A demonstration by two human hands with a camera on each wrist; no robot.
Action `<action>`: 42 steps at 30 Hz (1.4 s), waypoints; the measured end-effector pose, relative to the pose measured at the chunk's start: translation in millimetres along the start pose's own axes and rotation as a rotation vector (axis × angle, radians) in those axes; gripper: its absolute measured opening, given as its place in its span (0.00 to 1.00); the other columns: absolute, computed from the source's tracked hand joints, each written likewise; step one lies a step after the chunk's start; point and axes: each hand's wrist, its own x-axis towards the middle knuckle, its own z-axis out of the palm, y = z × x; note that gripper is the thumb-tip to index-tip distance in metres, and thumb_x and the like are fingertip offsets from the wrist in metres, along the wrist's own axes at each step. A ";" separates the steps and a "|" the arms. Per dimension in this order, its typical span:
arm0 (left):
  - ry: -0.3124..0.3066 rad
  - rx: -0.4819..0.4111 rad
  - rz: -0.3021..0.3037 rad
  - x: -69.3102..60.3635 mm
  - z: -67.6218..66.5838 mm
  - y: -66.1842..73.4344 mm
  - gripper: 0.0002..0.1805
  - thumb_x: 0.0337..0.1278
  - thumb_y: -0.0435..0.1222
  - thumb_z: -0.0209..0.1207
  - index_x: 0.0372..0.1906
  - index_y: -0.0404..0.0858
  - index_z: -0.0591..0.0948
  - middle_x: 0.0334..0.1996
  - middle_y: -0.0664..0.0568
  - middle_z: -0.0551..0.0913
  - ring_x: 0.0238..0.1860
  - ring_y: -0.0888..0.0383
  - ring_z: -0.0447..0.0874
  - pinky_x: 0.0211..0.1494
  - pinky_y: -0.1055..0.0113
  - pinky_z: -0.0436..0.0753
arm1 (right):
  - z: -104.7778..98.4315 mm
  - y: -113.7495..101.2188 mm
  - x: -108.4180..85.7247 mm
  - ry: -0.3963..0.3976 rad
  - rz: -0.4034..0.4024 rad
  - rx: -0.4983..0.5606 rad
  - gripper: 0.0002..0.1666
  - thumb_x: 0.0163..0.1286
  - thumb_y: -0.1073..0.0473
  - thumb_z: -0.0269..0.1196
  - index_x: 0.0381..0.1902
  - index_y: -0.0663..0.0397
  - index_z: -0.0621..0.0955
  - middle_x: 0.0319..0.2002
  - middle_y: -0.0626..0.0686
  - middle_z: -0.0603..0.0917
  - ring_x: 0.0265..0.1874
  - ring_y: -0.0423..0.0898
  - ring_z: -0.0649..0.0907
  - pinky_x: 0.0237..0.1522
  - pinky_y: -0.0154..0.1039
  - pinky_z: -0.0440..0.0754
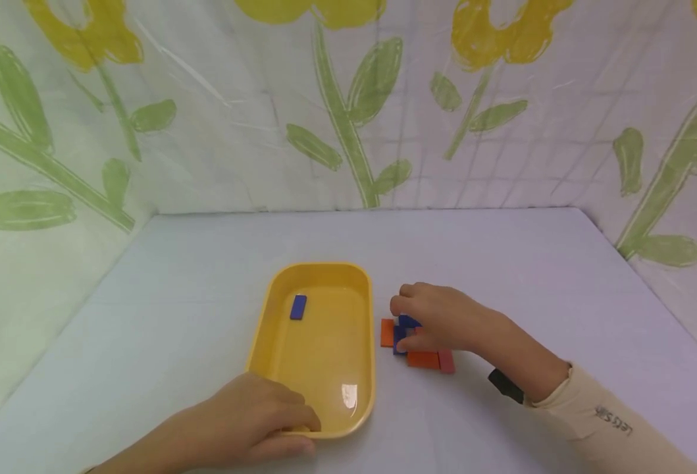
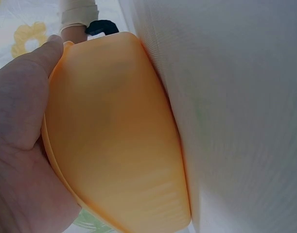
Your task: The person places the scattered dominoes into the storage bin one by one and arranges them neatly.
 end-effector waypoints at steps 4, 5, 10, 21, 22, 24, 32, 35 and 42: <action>0.003 0.003 -0.001 -0.1 -0.2 0.1 0.16 0.75 0.56 0.49 0.38 0.54 0.82 0.24 0.71 0.70 0.25 0.78 0.61 0.29 0.84 0.61 | 6.7 -0.3 0.8 -0.019 0.002 -0.045 0.25 0.56 0.40 0.75 0.44 0.45 0.81 0.40 0.42 0.77 0.36 0.40 0.75 0.36 0.37 0.79; 0.000 0.001 -0.002 -0.1 -0.3 0.2 0.16 0.75 0.56 0.49 0.38 0.54 0.81 0.25 0.71 0.70 0.25 0.78 0.61 0.29 0.84 0.62 | 8.1 -0.6 1.2 -0.016 -0.002 -0.056 0.25 0.56 0.39 0.75 0.43 0.45 0.81 0.39 0.42 0.77 0.35 0.39 0.74 0.35 0.36 0.78; 0.003 0.005 0.002 0.1 -0.5 0.4 0.16 0.75 0.55 0.49 0.38 0.54 0.82 0.26 0.71 0.72 0.26 0.77 0.63 0.30 0.84 0.63 | 10.8 -2.8 4.7 -0.009 -0.024 -0.071 0.23 0.55 0.42 0.77 0.39 0.46 0.80 0.35 0.42 0.75 0.32 0.39 0.72 0.31 0.36 0.75; 0.016 0.027 0.007 0.1 0.1 0.8 0.16 0.74 0.55 0.49 0.38 0.54 0.82 0.27 0.70 0.75 0.26 0.77 0.67 0.30 0.84 0.64 | 9.0 -4.2 5.9 -0.010 -0.040 -0.069 0.20 0.55 0.45 0.76 0.39 0.46 0.81 0.34 0.42 0.74 0.31 0.39 0.71 0.32 0.35 0.75; 0.016 0.026 0.006 0.0 0.1 0.8 0.16 0.74 0.55 0.49 0.38 0.54 0.82 0.26 0.70 0.75 0.26 0.77 0.66 0.30 0.84 0.64 | 8.6 -4.0 6.0 -0.009 -0.042 -0.066 0.20 0.55 0.45 0.76 0.39 0.46 0.82 0.34 0.42 0.74 0.32 0.39 0.72 0.32 0.35 0.75; 0.011 0.030 0.003 -0.1 0.1 0.8 0.16 0.74 0.56 0.49 0.38 0.54 0.82 0.26 0.71 0.75 0.26 0.77 0.66 0.30 0.84 0.64 | 7.9 -3.7 5.7 -0.004 -0.047 -0.067 0.20 0.55 0.45 0.76 0.39 0.46 0.82 0.34 0.42 0.74 0.32 0.40 0.72 0.32 0.35 0.75; -0.020 0.014 -0.010 0.4 -0.5 0.6 0.16 0.75 0.55 0.49 0.39 0.54 0.82 0.26 0.71 0.74 0.26 0.77 0.64 0.30 0.84 0.63 | 7.4 -2.8 6.9 -0.019 -0.076 -0.042 0.19 0.54 0.49 0.77 0.40 0.49 0.83 0.41 0.45 0.77 0.38 0.42 0.74 0.40 0.38 0.79; -0.019 0.015 -0.007 -0.1 0.0 0.4 0.16 0.75 0.55 0.49 0.39 0.54 0.82 0.27 0.71 0.75 0.27 0.77 0.67 0.30 0.84 0.64 | 7.8 -2.8 8.4 -0.040 -0.079 -0.031 0.19 0.54 0.50 0.76 0.40 0.49 0.82 0.40 0.43 0.78 0.37 0.41 0.74 0.40 0.38 0.79; -0.001 0.033 0.003 -0.6 0.8 0.1 0.15 0.75 0.55 0.49 0.39 0.54 0.82 0.29 0.70 0.78 0.28 0.76 0.71 0.31 0.84 0.66 | 4.8 -3.5 7.6 -0.041 -0.075 -0.039 0.17 0.53 0.53 0.75 0.41 0.50 0.84 0.38 0.44 0.81 0.36 0.41 0.77 0.39 0.39 0.79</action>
